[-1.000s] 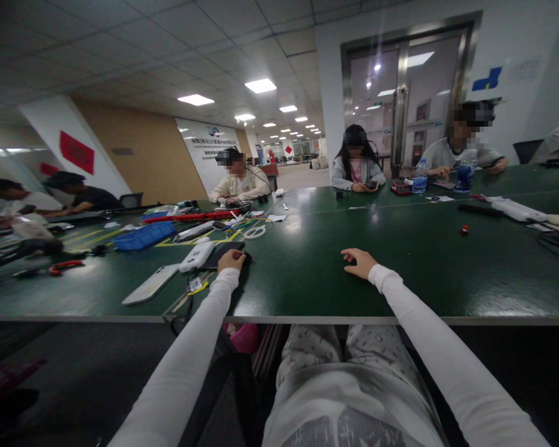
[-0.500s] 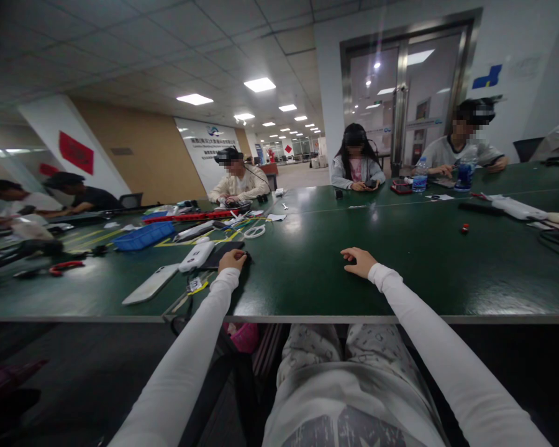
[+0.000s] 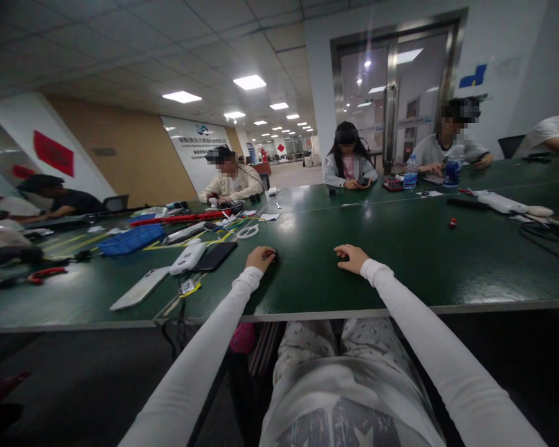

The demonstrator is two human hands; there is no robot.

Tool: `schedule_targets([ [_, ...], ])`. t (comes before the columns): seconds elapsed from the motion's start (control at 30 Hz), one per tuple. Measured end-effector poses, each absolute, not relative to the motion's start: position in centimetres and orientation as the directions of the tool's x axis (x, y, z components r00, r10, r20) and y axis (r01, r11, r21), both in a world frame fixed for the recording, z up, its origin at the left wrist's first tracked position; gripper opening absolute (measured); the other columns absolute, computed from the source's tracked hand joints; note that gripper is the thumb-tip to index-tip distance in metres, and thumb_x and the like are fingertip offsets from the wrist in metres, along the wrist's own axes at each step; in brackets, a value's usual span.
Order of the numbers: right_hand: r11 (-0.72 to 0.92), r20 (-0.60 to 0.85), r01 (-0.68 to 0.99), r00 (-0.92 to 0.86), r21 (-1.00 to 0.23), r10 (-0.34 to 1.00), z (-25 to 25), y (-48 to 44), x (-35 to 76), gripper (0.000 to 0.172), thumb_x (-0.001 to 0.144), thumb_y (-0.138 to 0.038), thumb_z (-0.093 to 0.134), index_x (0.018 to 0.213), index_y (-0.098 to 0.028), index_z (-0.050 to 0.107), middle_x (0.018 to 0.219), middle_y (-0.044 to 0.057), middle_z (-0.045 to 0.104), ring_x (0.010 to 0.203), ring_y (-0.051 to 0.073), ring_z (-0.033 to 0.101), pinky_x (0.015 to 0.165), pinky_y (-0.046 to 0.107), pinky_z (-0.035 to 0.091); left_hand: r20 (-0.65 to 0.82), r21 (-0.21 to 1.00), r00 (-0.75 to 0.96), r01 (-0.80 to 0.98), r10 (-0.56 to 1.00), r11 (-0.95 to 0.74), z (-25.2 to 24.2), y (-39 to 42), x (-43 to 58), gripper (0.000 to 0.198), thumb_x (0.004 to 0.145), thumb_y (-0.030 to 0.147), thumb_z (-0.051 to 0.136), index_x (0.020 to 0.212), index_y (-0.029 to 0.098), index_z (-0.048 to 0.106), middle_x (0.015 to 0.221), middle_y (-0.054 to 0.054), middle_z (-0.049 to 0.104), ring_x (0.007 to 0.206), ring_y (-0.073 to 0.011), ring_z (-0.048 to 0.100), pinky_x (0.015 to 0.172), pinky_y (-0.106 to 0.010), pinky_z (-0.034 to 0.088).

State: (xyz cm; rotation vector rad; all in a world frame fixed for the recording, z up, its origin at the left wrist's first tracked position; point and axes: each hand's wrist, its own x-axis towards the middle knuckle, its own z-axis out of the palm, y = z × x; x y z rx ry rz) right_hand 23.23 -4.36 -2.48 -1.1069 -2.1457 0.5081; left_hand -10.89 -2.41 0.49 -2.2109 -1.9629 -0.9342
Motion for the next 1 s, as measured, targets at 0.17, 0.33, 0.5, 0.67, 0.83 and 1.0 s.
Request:
schedule_targets([
  [0.17,0.577,0.385,0.557,-0.432,-0.597,0.816,-2.3,-4.2,23.3,0.046,0.063,-0.020,0.060,0.107,-0.019,0.048,0.092,0.004,0.055,0.079,0.013,0.051,0.072,0.030,0.043,0.470,0.341,0.194,0.860,0.861,-0.380,0.0,-2.2,-3.7,0.017,0.067,0.023,0.054,0.083,0.019,0.059,0.080,-0.003,0.054,0.073,-0.0122,0.051,0.071,-0.026,0.041],
  [0.33,0.597,0.403,0.550,-0.442,-0.584,0.801,-1.9,-4.2,23.2,0.052,0.060,-0.022,0.062,0.109,-0.017,0.046,0.091,0.005,0.055,0.079,0.014,0.051,0.073,0.031,0.042,0.482,0.332,0.373,0.760,0.793,-0.559,-0.6,-2.6,3.1,0.018,0.068,0.024,0.052,0.084,0.018,0.058,0.080,-0.002,0.053,0.071,-0.0112,0.049,0.070,-0.026,0.041],
  [0.5,0.607,0.419,0.580,-0.439,-0.543,0.795,-1.3,-4.3,23.1,0.060,0.055,-0.025,0.067,0.110,-0.014,0.046,0.096,0.007,0.053,0.082,0.017,0.050,0.075,0.032,0.041,0.488,0.326,0.421,0.725,0.765,-0.607,-0.8,-3.0,6.7,0.019,0.066,0.024,0.054,0.084,0.018,0.057,0.081,-0.003,0.053,0.075,-0.0127,0.049,0.073,-0.028,0.041],
  [0.67,0.564,0.395,0.622,-0.403,-0.544,0.826,-1.4,-4.0,23.1,0.068,0.053,-0.033,0.068,0.113,-0.013,0.044,0.101,0.011,0.052,0.090,0.021,0.049,0.080,0.035,0.038,0.472,0.349,0.408,0.727,0.781,-0.591,-0.6,-2.9,7.1,0.018,0.066,0.023,0.054,0.082,0.017,0.056,0.079,-0.002,0.053,0.073,-0.0121,0.050,0.072,-0.028,0.041],
  [0.83,0.548,0.403,0.617,-0.374,-0.565,0.836,-2.0,-3.5,23.1,0.072,0.050,-0.038,0.069,0.112,-0.012,0.043,0.103,0.011,0.051,0.090,0.020,0.050,0.080,0.034,0.039,0.469,0.386,0.395,0.713,0.790,-0.585,-0.7,-2.8,7.0,0.018,0.066,0.021,0.055,0.083,0.018,0.057,0.079,-0.002,0.053,0.073,-0.0115,0.050,0.071,-0.027,0.042],
  [1.0,0.565,0.425,0.599,-0.375,-0.567,0.824,-1.9,-3.5,23.3,0.068,0.049,-0.039,0.069,0.108,-0.014,0.046,0.098,0.008,0.052,0.084,0.018,0.052,0.076,0.032,0.041,0.476,0.421,0.376,0.696,0.795,-0.581,-0.7,-3.0,7.0,0.018,0.064,0.021,0.056,0.082,0.018,0.057,0.080,-0.002,0.053,0.073,-0.0111,0.051,0.070,-0.027,0.043],
])
